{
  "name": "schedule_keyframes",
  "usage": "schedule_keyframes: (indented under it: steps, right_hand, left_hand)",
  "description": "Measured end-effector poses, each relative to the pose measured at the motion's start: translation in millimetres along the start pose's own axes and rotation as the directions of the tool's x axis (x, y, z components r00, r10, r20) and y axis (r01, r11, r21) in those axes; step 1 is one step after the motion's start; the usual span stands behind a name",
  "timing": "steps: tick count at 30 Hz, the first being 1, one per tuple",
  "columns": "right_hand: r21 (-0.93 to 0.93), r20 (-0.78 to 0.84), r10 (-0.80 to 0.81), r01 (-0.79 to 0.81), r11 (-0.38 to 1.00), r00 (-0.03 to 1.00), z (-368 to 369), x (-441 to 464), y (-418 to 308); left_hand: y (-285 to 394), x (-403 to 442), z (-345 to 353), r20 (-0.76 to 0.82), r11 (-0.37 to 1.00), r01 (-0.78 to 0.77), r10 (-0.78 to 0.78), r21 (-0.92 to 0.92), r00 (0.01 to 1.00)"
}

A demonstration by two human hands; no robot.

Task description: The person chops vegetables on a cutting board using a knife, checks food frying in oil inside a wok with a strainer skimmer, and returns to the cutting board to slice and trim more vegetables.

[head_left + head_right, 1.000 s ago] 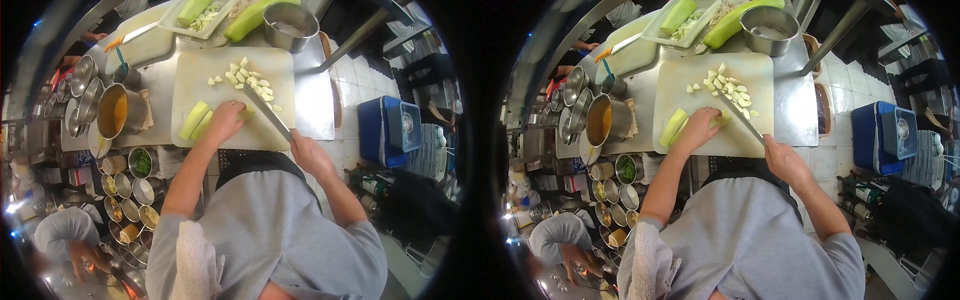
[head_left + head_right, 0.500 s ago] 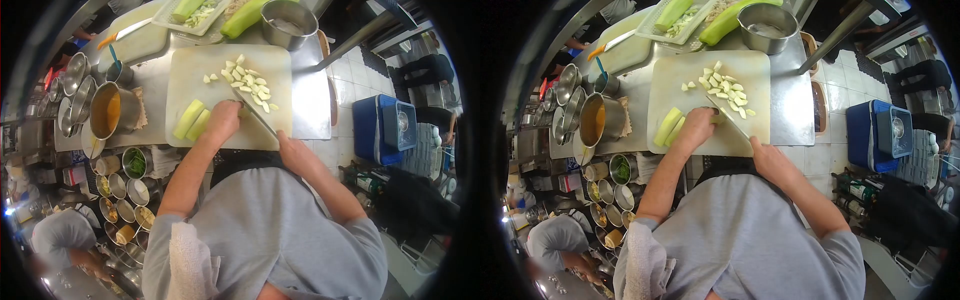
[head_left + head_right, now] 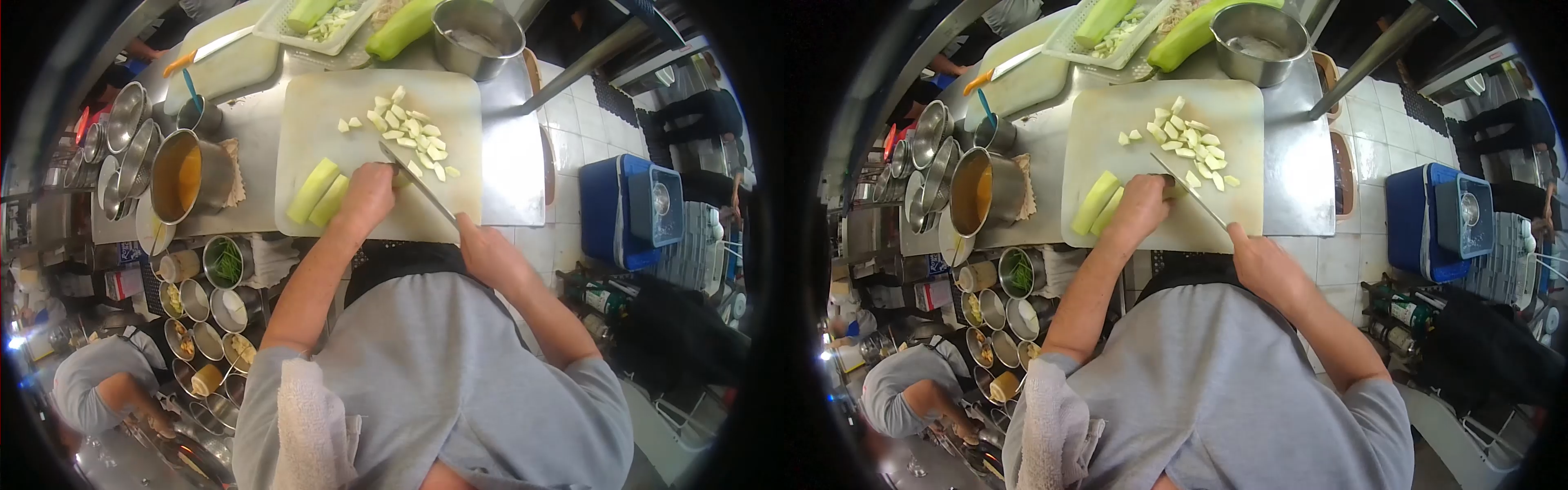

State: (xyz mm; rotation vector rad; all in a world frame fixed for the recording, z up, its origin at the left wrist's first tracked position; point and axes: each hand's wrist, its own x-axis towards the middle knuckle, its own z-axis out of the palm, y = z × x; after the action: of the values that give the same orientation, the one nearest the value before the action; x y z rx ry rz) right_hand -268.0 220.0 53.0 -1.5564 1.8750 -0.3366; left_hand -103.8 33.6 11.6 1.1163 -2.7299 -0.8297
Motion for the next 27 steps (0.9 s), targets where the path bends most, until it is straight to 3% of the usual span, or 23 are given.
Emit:
schedule_keyframes:
  steps: [16,19,22,25,27]
  right_hand:
    - [0.042,0.0,0.025,-0.025,0.999,1.0,16,5,4]
    - [0.042,-0.123,-0.005,0.01,0.999,0.992,16,13,15]
    - [0.107,-0.087,-0.001,0.01,0.994,0.996,0,7,22]
    - [0.079,-0.093,-0.001,0.009,0.997,0.996,-5,8,20]
    - [0.04,-0.088,-0.016,0.02,0.999,0.996,-2,16,15]
  left_hand:
    - [-7,-6,5,-0.025,0.997,0.014,-0.016,-0.08,1.0]
    - [1,-29,0,-0.112,0.997,-0.072,0.069,-0.017,0.991]
    - [-4,-29,10,-0.136,0.999,-0.047,0.044,-0.019,0.99]
    - [-6,-13,9,-0.108,0.991,-0.117,0.11,-0.059,0.988]
    - [1,-9,4,-0.065,0.996,-0.083,0.082,-0.017,0.995]
